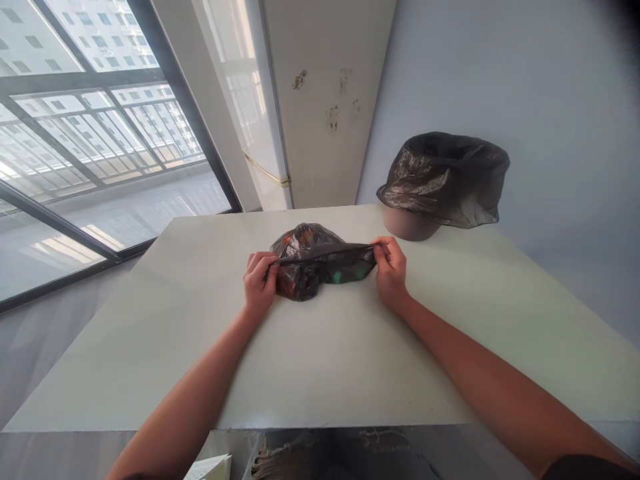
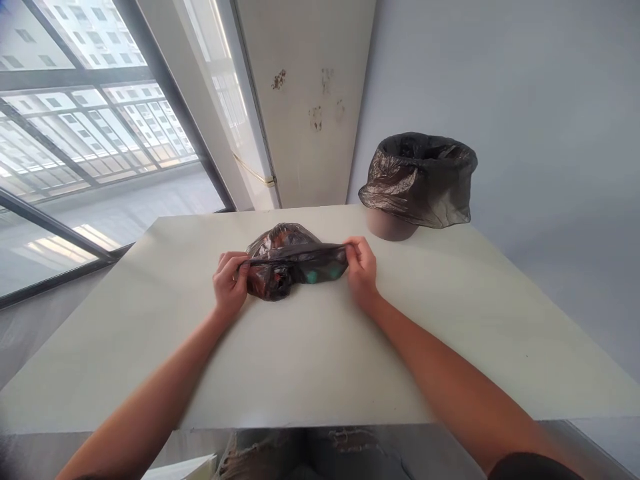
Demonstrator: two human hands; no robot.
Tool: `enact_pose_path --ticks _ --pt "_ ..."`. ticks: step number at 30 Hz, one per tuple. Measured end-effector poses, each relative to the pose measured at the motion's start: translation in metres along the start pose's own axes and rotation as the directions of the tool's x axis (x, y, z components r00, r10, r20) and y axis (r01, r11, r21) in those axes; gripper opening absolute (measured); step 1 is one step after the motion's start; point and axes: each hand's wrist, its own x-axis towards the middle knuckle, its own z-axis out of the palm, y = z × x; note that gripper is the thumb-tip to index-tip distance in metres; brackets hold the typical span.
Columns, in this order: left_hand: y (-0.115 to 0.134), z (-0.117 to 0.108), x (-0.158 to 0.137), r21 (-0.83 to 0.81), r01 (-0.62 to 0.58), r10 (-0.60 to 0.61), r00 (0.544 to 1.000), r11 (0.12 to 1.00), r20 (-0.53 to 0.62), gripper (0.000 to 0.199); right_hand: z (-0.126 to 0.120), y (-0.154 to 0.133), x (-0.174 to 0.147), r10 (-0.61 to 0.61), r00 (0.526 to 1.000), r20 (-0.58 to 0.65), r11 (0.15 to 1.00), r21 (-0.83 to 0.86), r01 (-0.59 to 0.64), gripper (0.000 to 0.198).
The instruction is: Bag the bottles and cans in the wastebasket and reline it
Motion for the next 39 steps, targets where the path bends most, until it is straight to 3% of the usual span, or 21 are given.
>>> enact_pose_path --ticks 5,7,8,9,11,13,14,18,22,25,29,33,35,39 --pt "-0.001 0.0 -0.002 -0.023 0.027 -0.028 0.998 0.999 -0.06 0.024 -0.001 -0.001 0.001 -0.047 0.998 -0.042 0.996 -0.072 0.043 0.019" --pt "-0.003 0.001 -0.005 -0.033 0.09 -0.092 0.994 0.995 -0.054 0.027 -0.004 -0.001 -0.002 -0.216 0.974 -0.061 0.957 -0.21 0.199 0.024" --pt "-0.004 0.001 -0.006 -0.031 0.122 -0.123 0.991 0.992 -0.053 0.029 -0.006 -0.001 -0.004 -0.347 0.937 -0.042 0.903 -0.283 0.322 0.028" --pt "-0.005 0.002 -0.008 -0.026 0.147 -0.148 0.988 0.989 -0.054 0.03 -0.007 -0.002 -0.007 -0.484 0.875 0.029 0.821 -0.331 0.465 0.028" --pt "-0.007 0.002 -0.01 -0.018 0.171 -0.172 0.984 0.985 -0.055 0.031 -0.006 -0.004 -0.013 -0.66 0.685 0.31 0.62 -0.29 0.729 0.022" --pt "-0.008 0.002 -0.011 -0.016 0.176 -0.177 0.982 0.984 -0.061 0.032 0.0 -0.007 -0.017 -0.648 0.497 0.577 0.497 -0.175 0.85 0.025" --pt "-0.008 0.002 -0.01 -0.016 0.177 -0.178 0.982 0.984 -0.068 0.033 0.005 -0.008 -0.019 -0.607 0.461 0.647 0.481 -0.162 0.862 0.028" --pt "-0.009 0.002 -0.009 -0.024 0.171 -0.173 0.979 0.985 -0.109 0.035 0.022 -0.01 -0.018 -0.509 0.553 0.66 0.48 -0.315 0.819 0.033" --pt "-0.008 0.002 -0.006 -0.041 0.222 -0.226 0.961 0.974 -0.159 0.034 0.02 -0.008 -0.014 -0.479 0.537 0.694 0.452 -0.329 0.829 0.028" --pt "-0.013 0.001 -0.002 -0.033 0.281 -0.281 0.931 0.959 -0.232 0.035 0.01 -0.009 -0.013 -0.538 0.553 0.636 0.503 -0.284 0.816 0.023" --pt "-0.034 0.0 0.002 -0.115 0.404 -0.419 0.852 0.908 -0.315 0.036 -0.002 -0.01 -0.007 -0.626 0.58 0.521 0.6 -0.153 0.785 0.021" --pt "-0.059 -0.001 0.002 -0.239 0.557 -0.606 0.739 0.796 -0.294 0.033 -0.009 -0.006 0.001 -0.617 0.596 0.514 0.735 0.106 0.669 0.025" --pt "-0.066 -0.001 0.002 -0.256 0.589 -0.642 0.718 0.767 -0.269 0.028 -0.011 -0.002 0.006 -0.577 0.63 0.52 0.779 0.116 0.617 0.026" --pt "-0.069 -0.001 0.0 -0.24 0.591 -0.637 0.731 0.77 -0.245 0.014 -0.018 0.003 0.015 -0.465 0.752 0.467 0.84 -0.033 0.541 0.042"
